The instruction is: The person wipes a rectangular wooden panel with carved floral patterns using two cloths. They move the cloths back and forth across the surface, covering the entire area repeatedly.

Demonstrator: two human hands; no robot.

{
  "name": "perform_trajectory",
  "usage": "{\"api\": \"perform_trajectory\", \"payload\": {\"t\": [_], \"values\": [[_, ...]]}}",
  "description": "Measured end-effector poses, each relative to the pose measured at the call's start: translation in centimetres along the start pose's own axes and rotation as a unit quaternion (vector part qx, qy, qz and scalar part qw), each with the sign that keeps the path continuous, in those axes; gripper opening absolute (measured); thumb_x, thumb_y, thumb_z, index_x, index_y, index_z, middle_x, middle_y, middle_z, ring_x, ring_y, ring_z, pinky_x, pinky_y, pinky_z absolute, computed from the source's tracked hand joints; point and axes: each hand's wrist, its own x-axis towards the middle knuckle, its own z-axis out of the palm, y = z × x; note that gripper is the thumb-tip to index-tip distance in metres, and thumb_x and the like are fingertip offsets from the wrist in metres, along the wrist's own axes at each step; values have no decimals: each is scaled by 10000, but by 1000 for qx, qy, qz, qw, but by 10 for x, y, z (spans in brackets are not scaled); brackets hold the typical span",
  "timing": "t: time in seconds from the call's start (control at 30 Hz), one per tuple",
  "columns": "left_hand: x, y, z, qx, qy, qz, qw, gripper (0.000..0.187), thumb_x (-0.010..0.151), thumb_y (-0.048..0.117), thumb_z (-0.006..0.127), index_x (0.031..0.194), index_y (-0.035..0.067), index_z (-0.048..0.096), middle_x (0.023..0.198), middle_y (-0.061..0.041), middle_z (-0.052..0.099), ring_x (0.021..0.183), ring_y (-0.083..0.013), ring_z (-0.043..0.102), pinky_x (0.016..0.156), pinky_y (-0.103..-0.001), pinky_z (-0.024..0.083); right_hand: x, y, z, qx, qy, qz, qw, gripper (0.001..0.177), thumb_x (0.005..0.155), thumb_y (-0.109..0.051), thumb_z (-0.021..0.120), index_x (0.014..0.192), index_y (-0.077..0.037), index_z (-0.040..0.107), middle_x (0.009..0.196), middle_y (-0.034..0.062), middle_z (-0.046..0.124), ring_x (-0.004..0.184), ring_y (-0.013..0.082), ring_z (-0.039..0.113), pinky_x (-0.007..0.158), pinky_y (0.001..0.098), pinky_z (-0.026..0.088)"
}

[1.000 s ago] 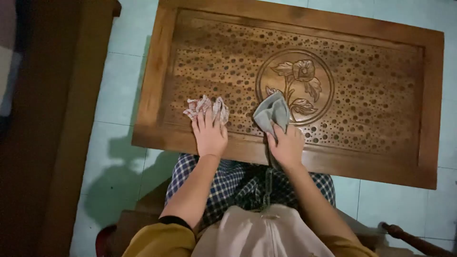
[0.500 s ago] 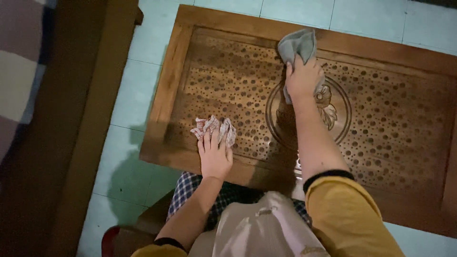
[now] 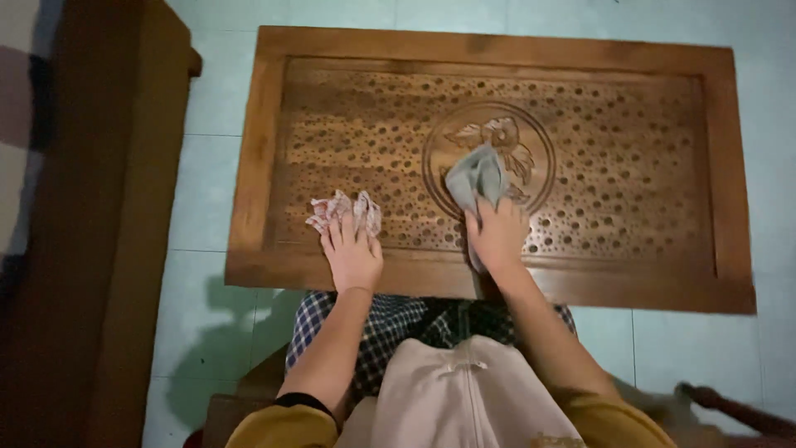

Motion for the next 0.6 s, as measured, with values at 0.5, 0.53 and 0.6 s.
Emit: {"api": "perform_trajectory", "payload": {"t": [0.5,0.53,0.6], "values": [[11,11,-30,18,-137,-33,990,292,971,246,544,1108,66,728,1468,-102,516,1445,-341,371,1159,-509,291,98,80,54,-33,98,7,995,306,930,-394,736,1095,-143,797,849,165,550,883,396,639,786,509,477],[9,9,-29,22,-136,-34,990,292,971,246,544,1108,66,728,1468,-102,516,1445,-341,371,1159,-509,291,118,84,61,-29,98,6,995,306,930,-394,736,1095,-143,797,849,165,550,883,396,639,786,509,477],[10,7,-25,6,-115,-29,993,327,953,225,574,1205,83,726,1488,-97,475,1448,-348,367,1149,-540,320,164,92,72,-24,40,71,996,346,1057,-409,625,1217,-123,736,978,180,559,1039,405,609,847,499,452]]}}
